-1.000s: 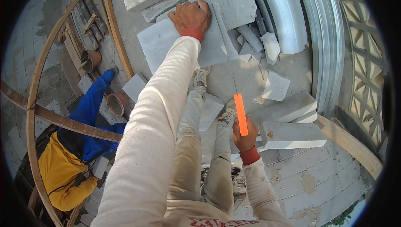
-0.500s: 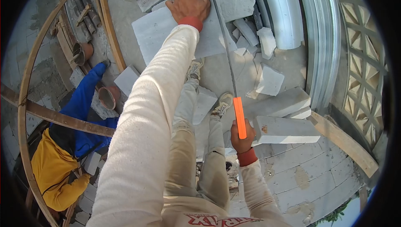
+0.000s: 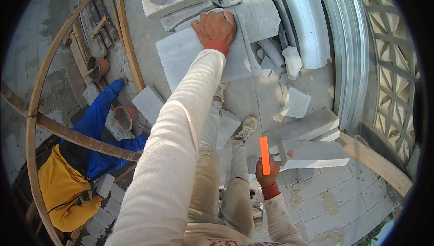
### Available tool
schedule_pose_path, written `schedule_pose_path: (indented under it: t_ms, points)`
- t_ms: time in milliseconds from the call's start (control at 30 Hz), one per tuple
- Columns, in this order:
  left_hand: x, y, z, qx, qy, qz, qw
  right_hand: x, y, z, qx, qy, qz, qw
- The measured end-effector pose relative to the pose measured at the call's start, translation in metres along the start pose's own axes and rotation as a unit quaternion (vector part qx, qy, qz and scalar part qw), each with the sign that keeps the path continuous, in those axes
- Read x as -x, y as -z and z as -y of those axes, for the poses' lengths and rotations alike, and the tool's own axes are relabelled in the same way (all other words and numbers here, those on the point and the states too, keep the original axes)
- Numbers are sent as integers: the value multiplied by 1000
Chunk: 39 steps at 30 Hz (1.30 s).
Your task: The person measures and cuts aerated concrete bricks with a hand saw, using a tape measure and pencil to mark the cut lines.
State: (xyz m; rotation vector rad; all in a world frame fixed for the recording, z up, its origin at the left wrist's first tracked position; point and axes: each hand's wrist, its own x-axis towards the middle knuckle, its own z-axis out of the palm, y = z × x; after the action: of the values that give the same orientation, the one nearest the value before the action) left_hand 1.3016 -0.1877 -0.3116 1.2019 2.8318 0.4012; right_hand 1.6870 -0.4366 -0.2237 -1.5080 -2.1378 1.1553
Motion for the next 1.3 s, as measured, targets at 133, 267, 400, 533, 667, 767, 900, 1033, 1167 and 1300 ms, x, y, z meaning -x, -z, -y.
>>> schedule_pose_path:
  t_ms: [133,267,400,533,667,767,900,1033,1167,1300]
  points:
    - [-1,2,0,20,3,-11,1000,18,2,-8,96,-24,40,994]
    - [-2,2,0,22,1,-11,1000,-6,-30,-3,-3,-15,-28,999]
    - [1,6,-3,14,3,9,1000,1,3,4,-9,-54,8,998]
    - [0,6,-2,-7,-2,-3,1000,41,2,-18,-3,-23,0,1000]
    - [-1,5,-4,2,-2,-5,1000,-55,-13,3,-55,-21,-5,998]
    - [-3,9,-9,-15,9,13,1000,-110,-37,28,-141,-6,-58,988]
    - [-8,1,-6,-3,-18,2,1000,-42,-11,14,-74,-21,-9,997]
    - [1,0,-2,7,-9,-3,1000,19,20,1,14,-41,42,998]
    - [-3,5,-5,-8,0,22,1000,-100,-15,19,-117,-48,16,992]
    - [0,1,-1,1,0,10,1000,-72,-10,22,-121,-49,16,991]
